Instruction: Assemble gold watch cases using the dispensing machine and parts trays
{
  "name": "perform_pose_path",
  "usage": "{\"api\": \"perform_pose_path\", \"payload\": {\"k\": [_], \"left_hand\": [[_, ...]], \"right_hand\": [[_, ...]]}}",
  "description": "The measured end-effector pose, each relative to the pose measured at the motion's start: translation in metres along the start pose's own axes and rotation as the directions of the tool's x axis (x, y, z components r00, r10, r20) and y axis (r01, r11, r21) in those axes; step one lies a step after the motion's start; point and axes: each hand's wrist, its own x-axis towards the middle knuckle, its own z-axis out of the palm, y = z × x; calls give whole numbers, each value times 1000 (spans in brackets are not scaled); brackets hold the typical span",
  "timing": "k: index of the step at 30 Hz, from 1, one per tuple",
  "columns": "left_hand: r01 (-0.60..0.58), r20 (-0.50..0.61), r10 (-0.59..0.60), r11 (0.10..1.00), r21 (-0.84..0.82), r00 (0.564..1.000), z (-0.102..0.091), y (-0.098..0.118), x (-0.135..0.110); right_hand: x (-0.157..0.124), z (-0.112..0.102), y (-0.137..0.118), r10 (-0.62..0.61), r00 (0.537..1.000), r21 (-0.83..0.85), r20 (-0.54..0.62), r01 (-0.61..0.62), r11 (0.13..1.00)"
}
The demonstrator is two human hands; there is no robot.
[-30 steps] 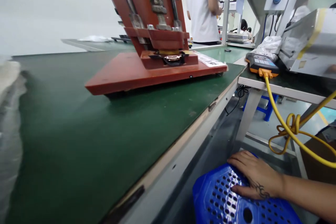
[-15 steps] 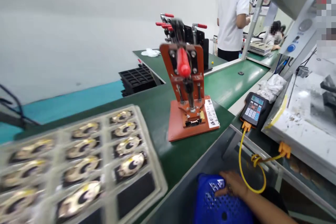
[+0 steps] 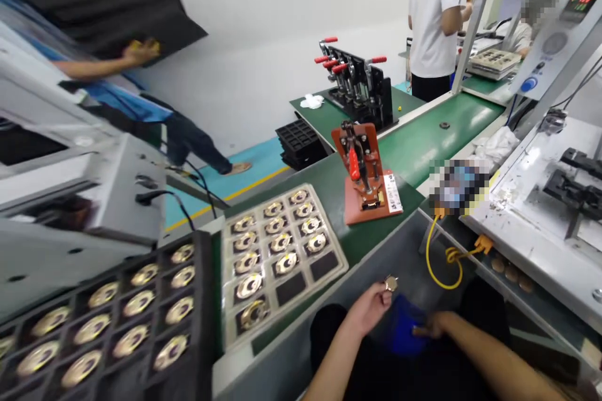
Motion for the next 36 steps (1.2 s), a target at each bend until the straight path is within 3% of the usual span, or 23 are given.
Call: {"api": "perform_pose_path", "payload": {"k": [3, 6, 11, 15, 20, 26, 32, 36], "left_hand": [[-1, 172, 32, 984, -176, 985, 18, 18, -12], [4, 326, 85, 964, -265, 942, 35, 36, -32], [41, 465, 108, 954, -298, 879, 75, 55, -74], [56, 491, 116, 946, -320, 863, 105, 65, -104], [-71, 464, 210, 951, -300, 861, 126, 72, -133], [-377, 441, 357, 925, -45, 824, 133, 73, -151], [-425, 416, 363, 903, 66, 834, 133, 82, -155], [-419, 417, 332, 898, 135, 846, 131, 89, -154]], "right_hand": [[11, -13, 2, -103, 988, 221, -118, 128, 967], [0, -21, -6, -190, 937, 403, -294, 301, 864], [-69, -38, -36, -263, 808, 548, -527, 559, 622], [-121, -58, -61, -261, 731, 561, -630, 661, 498], [-156, -69, -79, -227, 720, 568, -656, 669, 479], [-174, -65, -87, -233, 691, 518, -685, 686, 510], [-171, -70, -87, -212, 696, 500, -686, 664, 556], [-170, -85, -87, -323, 639, 331, -699, 688, 645]]}}
